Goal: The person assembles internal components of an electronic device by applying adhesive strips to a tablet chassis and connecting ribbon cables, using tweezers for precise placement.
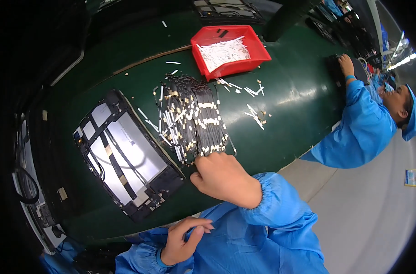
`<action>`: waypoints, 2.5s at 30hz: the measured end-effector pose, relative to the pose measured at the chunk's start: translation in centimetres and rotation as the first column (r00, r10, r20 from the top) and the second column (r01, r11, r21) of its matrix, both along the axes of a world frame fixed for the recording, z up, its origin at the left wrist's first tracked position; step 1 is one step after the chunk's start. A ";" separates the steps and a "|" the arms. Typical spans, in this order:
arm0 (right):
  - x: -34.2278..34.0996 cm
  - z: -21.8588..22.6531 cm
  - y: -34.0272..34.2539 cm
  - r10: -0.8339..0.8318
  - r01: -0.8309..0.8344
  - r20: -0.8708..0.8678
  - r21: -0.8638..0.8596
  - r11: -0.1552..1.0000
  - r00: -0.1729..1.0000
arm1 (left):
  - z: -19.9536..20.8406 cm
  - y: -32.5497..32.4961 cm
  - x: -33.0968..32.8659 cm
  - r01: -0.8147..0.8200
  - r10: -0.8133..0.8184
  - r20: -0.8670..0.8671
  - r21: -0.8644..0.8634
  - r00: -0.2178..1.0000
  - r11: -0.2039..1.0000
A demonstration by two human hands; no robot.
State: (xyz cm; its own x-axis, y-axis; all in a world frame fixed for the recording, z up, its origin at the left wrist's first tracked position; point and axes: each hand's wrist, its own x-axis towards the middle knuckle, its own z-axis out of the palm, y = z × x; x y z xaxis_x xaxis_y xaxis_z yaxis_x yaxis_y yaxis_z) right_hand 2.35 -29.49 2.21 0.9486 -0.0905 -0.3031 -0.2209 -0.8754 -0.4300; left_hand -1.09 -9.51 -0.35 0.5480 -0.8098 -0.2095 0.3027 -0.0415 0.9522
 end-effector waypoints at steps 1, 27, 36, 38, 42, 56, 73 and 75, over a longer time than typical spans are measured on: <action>0.0 0.4 -0.3 0.017 -0.017 -0.001 0.000 1.000 1.000 | 0.0 -0.2 -0.1 -0.017 0.017 -0.001 0.000 1.000 1.000; 0.7 2.5 7.1 0.075 0.240 -0.285 0.900 0.365 0.956 | -0.3 6.8 2.0 -0.227 -0.414 -0.726 -0.606 0.549 0.762; 4.3 0.7 11.2 0.015 -0.069 0.086 0.673 0.737 0.996 | 1.7 11.0 2.4 -0.445 0.429 0.119 0.222 0.896 0.868; 4.6 0.4 11.3 0.055 -0.135 0.145 0.622 0.772 0.988 | 1.4 10.2 2.5 -0.469 0.463 0.078 0.204 0.883 0.860; 5.0 0.4 11.6 0.168 -0.238 0.183 0.491 0.838 0.969 | 1.5 10.0 2.7 -0.479 0.487 -0.006 0.171 0.874 0.861; 5.5 0.7 11.9 0.244 -0.272 0.120 0.412 0.869 0.962 | 1.0 10.8 3.2 -0.631 0.548 -0.541 0.040 0.638 0.774; 5.2 0.8 12.7 0.234 -0.266 0.131 0.387 0.883 0.964 | -1.5 9.3 4.6 -0.703 0.670 0.222 0.134 0.708 0.698; 5.2 0.8 12.8 0.230 -0.269 0.145 0.384 0.884 0.962 | -1.6 9.1 5.2 -0.708 0.669 0.251 0.118 0.700 0.696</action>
